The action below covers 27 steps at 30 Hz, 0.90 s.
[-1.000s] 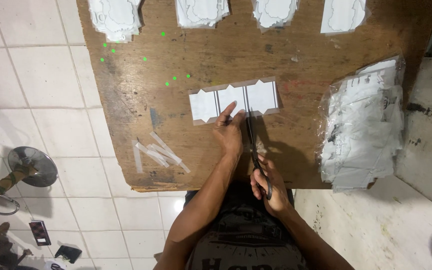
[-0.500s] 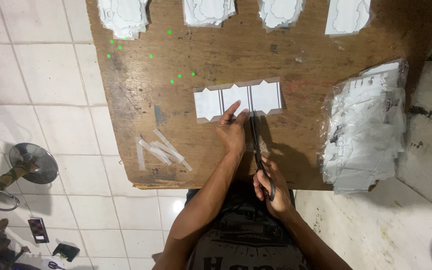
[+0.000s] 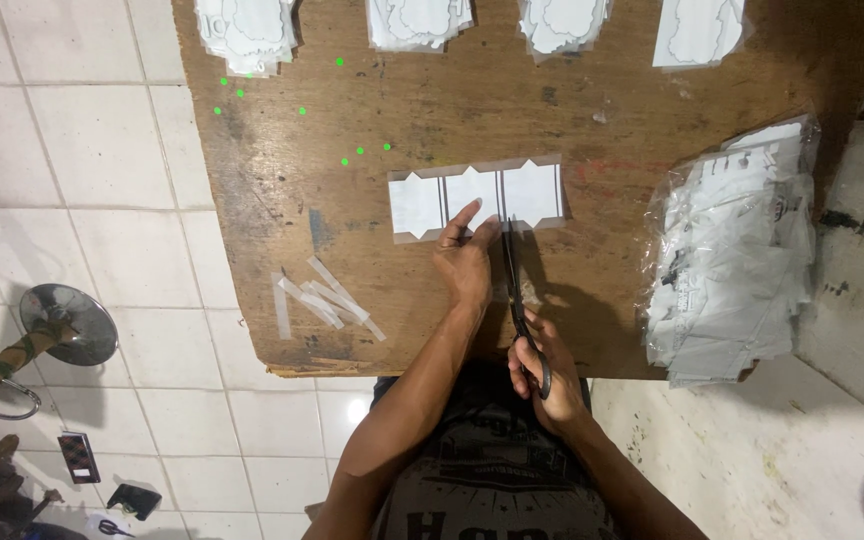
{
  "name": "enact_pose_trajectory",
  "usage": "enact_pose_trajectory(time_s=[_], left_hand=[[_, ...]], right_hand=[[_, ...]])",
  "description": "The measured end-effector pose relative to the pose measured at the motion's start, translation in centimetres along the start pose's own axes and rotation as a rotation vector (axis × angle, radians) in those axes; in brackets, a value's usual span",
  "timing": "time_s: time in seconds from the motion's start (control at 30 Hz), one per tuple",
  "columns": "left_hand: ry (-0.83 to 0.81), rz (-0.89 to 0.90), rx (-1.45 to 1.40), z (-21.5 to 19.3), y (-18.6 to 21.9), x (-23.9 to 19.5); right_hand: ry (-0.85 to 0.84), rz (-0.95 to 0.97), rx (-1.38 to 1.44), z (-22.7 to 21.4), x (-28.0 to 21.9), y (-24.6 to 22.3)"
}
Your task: Cutting printed stickers into individual pieces using scissors
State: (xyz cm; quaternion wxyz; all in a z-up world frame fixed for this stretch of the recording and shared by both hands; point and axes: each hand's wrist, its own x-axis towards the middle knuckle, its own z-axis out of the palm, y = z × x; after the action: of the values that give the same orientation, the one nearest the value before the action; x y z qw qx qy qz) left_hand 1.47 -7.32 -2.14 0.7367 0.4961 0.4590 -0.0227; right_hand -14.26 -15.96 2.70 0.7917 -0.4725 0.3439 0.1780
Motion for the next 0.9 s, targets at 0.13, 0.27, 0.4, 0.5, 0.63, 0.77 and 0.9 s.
enact_pose_trajectory(time_s=[0.13,0.27,0.4,0.5,0.63,0.77,0.9], left_hand=[[-0.004,0.032,0.068,-0.4,0.3,0.3],[-0.007,0.023,0.033,-0.3,0.2,0.3],[0.005,0.016,0.029,-0.3,0.1,0.4],[-0.008,0.016,0.027,-0.8,-1.7,1.2],[0.009,-0.005,0.018,-0.2,0.0,0.2],[0.007,-0.010,0.003,-0.4,-0.8,0.5],[0.011,0.008,-0.009,-0.2,-0.7,0.3]], right_hand=[[0.001,-0.003,-0.003,0.0,0.1,0.2],[-0.001,-0.007,-0.006,0.4,0.6,-0.1],[0.022,-0.004,-0.011,1.1,1.0,-0.8],[0.029,0.001,0.006,0.7,1.6,0.0],[0.034,-0.009,0.009,1.4,1.9,-0.8],[0.078,0.004,-0.022,1.6,1.9,-0.8],[0.084,0.007,-0.036,1.0,1.9,0.3]])
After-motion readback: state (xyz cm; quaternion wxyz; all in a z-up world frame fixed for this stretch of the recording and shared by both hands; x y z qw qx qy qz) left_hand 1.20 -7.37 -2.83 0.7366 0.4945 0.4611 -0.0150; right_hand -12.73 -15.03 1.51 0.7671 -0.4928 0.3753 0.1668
